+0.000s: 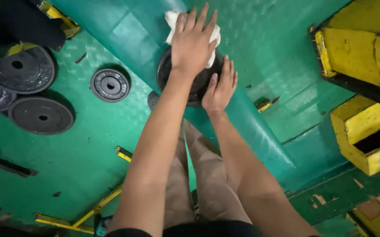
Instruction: Cleaning and organizing weight plates in a gym.
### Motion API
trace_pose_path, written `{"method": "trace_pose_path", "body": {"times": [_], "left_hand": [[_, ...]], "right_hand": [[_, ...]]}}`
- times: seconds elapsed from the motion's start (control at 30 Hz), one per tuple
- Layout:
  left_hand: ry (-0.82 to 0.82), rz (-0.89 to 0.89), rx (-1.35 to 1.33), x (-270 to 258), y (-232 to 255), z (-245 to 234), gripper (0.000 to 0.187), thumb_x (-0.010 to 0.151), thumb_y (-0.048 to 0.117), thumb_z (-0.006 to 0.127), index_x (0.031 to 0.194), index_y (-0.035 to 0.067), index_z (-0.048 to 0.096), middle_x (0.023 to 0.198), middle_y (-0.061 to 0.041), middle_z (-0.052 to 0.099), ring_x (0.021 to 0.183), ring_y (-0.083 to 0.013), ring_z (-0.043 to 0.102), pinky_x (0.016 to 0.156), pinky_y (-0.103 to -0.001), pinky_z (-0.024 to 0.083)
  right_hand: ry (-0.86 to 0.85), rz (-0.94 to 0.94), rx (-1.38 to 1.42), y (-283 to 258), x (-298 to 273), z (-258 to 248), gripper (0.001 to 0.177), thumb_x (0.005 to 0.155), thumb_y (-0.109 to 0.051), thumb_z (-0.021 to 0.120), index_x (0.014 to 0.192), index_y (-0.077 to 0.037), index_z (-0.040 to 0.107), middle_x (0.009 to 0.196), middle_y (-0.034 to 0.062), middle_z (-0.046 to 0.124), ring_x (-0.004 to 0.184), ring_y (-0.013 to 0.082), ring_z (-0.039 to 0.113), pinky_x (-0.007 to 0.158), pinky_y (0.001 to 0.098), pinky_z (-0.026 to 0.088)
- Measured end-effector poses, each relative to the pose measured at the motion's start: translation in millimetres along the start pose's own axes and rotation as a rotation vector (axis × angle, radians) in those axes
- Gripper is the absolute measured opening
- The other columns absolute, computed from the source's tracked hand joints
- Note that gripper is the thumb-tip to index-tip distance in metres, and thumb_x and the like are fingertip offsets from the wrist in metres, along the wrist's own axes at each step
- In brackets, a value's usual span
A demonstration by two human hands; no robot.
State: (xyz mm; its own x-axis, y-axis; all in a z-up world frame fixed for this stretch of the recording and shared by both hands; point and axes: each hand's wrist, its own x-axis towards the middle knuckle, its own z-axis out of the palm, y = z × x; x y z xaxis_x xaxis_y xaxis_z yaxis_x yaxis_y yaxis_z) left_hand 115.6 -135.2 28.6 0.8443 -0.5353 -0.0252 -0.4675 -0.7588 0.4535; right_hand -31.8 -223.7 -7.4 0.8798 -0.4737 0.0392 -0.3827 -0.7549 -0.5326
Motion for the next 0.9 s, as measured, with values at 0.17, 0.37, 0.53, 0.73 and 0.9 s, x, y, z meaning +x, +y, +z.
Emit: {"method": "trace_pose_path", "body": {"times": [0.17, 0.37, 0.53, 0.73, 0.9], "left_hand": [[0.073, -0.031, 0.188, -77, -20, -3, 0.068, 0.092, 0.014, 0.06, 0.158, 0.015, 0.045, 0.168, -0.002, 0.036, 0.155, -0.0277, 0.031, 0.123, -0.052, 0.027], [0.015, -0.139, 0.039, -177, -15, 6, 0.074, 0.085, 0.016, 0.066, 0.156, 0.007, 0.046, 0.166, -0.008, 0.032, 0.154, -0.0355, 0.027, 0.125, -0.057, 0.022], [0.047, -0.312, 0.057, -205, 12, 16, 0.074, 0.087, 0.015, 0.068, 0.157, 0.009, 0.045, 0.169, -0.008, 0.032, 0.156, -0.0349, 0.026, 0.127, -0.057, 0.019], [0.05, -0.242, 0.007, -123, 6, 9, 0.074, 0.091, 0.012, 0.065, 0.161, 0.009, 0.04, 0.17, -0.009, 0.032, 0.158, -0.0337, 0.026, 0.129, -0.058, 0.015], [-0.07, -0.045, 0.114, -67, 40, 40, 0.072, 0.095, 0.011, 0.063, 0.162, 0.004, 0.035, 0.17, -0.011, 0.032, 0.16, -0.0349, 0.024, 0.133, -0.053, 0.018]], "right_hand": [[-0.058, 0.031, -0.001, -5, 4, -9, 0.055, 0.112, -0.032, 0.036, 0.161, -0.006, 0.034, 0.166, 0.0108, 0.041, 0.157, 0.0335, 0.033, 0.13, 0.0535, 0.019], [-0.236, -0.153, -0.02, -6, 33, -23, 0.054, 0.113, -0.03, 0.039, 0.163, -0.008, 0.033, 0.17, 0.0142, 0.032, 0.159, 0.0436, 0.024, 0.13, 0.0584, 0.015], [-0.328, -0.286, -0.067, -16, 40, -29, 0.054, 0.112, -0.032, 0.045, 0.163, -0.014, 0.036, 0.171, 0.013, 0.03, 0.159, 0.0412, 0.024, 0.13, 0.059, 0.013], [0.038, 0.228, 0.043, 11, -48, 0, 0.06, 0.11, -0.039, 0.047, 0.163, -0.015, 0.032, 0.172, 0.0115, 0.026, 0.162, 0.0356, 0.02, 0.13, 0.0603, 0.005], [0.018, 0.317, -0.188, 8, -56, 15, 0.054, 0.114, -0.038, 0.033, 0.166, -0.023, 0.033, 0.176, 0.0076, 0.022, 0.165, 0.0328, 0.014, 0.132, 0.0583, 0.002]]}}
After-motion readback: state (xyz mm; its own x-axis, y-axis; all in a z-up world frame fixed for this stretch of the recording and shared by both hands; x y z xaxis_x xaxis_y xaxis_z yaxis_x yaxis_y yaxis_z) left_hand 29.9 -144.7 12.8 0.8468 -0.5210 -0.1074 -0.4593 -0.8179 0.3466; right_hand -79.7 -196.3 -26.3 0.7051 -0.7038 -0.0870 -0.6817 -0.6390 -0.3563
